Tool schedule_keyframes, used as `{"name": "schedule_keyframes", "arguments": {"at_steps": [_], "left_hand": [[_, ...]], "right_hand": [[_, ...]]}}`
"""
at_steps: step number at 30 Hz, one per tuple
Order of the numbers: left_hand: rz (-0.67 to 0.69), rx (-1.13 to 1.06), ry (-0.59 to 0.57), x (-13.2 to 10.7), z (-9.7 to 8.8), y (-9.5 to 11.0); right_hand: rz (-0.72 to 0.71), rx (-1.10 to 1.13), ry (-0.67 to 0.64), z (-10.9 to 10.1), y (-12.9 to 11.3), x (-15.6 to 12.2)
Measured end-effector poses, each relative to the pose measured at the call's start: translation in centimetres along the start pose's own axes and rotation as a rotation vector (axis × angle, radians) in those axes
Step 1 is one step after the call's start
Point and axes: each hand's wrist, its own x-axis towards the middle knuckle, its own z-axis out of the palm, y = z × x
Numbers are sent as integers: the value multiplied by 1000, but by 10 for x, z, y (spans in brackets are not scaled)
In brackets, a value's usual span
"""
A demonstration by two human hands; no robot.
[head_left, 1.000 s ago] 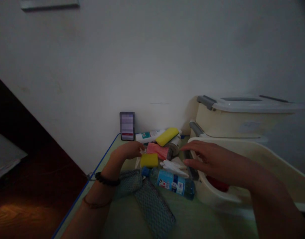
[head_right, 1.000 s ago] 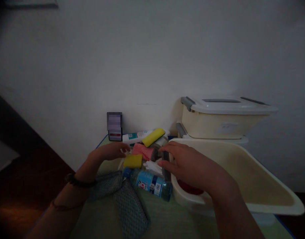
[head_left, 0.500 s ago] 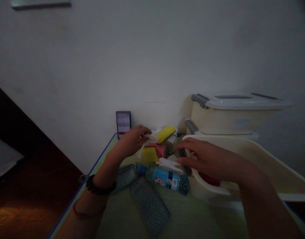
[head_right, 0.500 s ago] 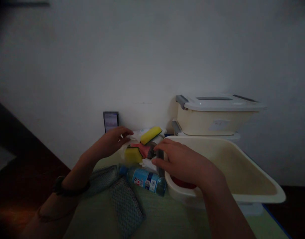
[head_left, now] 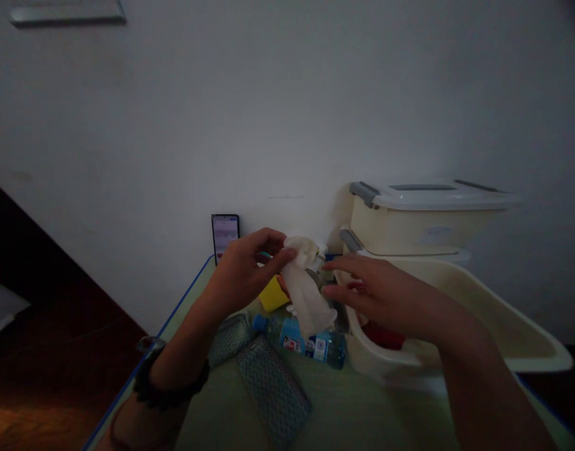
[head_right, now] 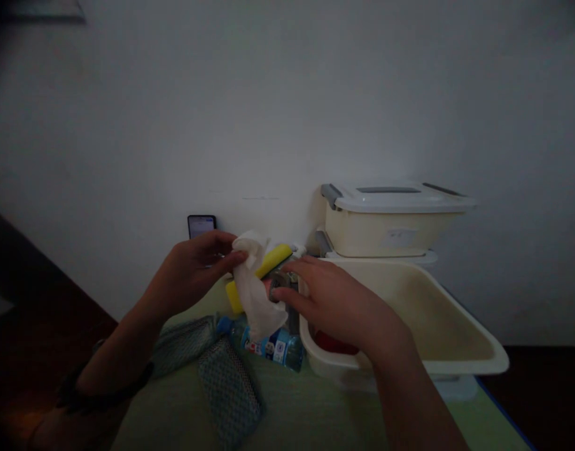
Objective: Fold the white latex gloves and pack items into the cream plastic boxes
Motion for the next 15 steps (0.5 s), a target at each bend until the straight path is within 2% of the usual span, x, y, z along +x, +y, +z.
{"name": "schedule_keyframes", "arguments": {"at_steps": [3, 7, 9, 12, 15], "left_hand": [[30, -36, -22, -2, 1, 5], [63, -15, -36, -3, 3, 9], [74, -5, -39, -3, 3, 11], [72, -29, -32, -4, 2, 11], [57, -53, -17, -5, 1, 10]], "right_hand": [[-47, 68, 83, -4, -10, 0], [-49, 163, 7, -4, -21, -1], [-46, 146, -12, -2, -22, -1], [-41, 85, 30, 2, -18, 1], [-44, 123, 64, 2, -16, 1]]}}
